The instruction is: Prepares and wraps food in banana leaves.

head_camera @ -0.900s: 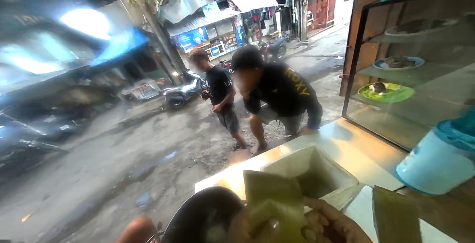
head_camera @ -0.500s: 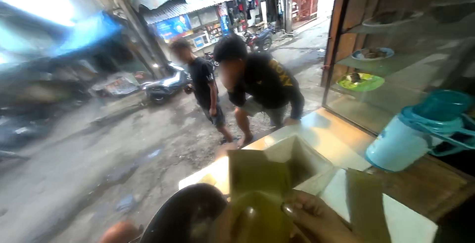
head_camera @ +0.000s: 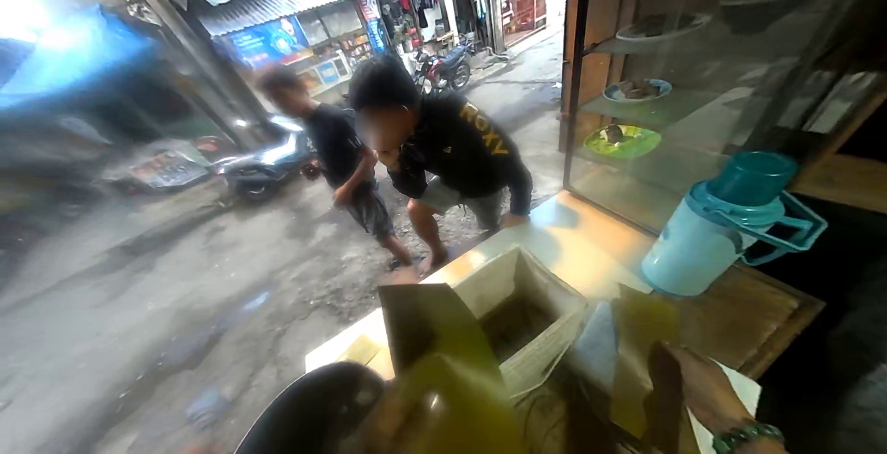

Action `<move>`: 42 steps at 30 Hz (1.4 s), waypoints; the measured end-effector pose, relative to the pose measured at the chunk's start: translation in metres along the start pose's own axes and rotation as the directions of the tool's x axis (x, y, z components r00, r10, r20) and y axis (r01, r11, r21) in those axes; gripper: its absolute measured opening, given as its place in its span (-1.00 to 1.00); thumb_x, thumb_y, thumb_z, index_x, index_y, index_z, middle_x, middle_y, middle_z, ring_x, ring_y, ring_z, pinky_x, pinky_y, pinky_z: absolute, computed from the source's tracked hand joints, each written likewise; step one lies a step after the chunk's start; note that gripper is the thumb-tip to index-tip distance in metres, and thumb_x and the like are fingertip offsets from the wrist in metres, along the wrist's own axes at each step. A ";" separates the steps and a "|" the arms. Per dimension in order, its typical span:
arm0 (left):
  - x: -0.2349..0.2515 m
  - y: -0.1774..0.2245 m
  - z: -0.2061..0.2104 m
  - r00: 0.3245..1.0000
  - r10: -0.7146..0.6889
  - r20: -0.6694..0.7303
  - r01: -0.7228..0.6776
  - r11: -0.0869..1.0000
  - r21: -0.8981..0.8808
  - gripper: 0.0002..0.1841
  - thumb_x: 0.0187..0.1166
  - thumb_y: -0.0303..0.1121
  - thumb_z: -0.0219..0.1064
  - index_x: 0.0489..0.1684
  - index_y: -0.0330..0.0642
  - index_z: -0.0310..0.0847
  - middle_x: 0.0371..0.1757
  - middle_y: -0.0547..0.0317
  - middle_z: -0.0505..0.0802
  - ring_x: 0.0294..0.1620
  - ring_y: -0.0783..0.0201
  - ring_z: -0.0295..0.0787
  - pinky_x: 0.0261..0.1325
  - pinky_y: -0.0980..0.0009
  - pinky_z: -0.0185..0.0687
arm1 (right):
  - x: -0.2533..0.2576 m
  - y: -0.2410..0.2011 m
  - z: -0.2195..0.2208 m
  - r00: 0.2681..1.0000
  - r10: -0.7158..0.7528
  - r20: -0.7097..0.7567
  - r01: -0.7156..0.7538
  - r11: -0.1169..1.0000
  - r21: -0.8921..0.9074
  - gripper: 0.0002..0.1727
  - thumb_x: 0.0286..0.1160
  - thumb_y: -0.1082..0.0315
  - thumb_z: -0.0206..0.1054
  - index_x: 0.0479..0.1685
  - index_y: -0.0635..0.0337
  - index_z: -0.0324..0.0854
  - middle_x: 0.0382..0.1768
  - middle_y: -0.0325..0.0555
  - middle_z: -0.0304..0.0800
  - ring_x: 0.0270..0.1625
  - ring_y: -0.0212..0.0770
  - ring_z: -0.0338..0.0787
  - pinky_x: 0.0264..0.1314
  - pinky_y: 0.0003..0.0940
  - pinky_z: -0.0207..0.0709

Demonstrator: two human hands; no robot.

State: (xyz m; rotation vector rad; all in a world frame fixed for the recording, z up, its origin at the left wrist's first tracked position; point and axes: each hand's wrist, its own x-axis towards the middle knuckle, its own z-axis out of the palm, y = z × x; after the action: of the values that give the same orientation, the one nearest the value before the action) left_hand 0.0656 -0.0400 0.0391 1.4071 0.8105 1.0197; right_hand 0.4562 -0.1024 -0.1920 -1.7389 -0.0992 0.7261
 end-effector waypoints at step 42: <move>-0.007 0.006 -0.002 0.955 -0.040 0.295 -0.032 0.971 0.237 -0.77 0.70 -0.57 0.14 0.17 -0.49 0.60 -0.01 0.16 0.89 0.06 0.49 0.82 0.24 0.38 0.76 | -0.199 -0.102 0.096 0.599 -0.410 0.687 0.540 0.841 0.032 -0.20 -0.07 0.36 0.64 0.39 0.04 0.44 -0.42 -0.42 0.79 -0.48 -0.41 0.76 -0.44 -0.44 0.69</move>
State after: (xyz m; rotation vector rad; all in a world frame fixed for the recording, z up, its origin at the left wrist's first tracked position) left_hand 0.0610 -0.0459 0.0439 1.7160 0.7273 0.6968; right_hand 0.2783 -0.0753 -0.0291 -1.4207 -1.1401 0.9210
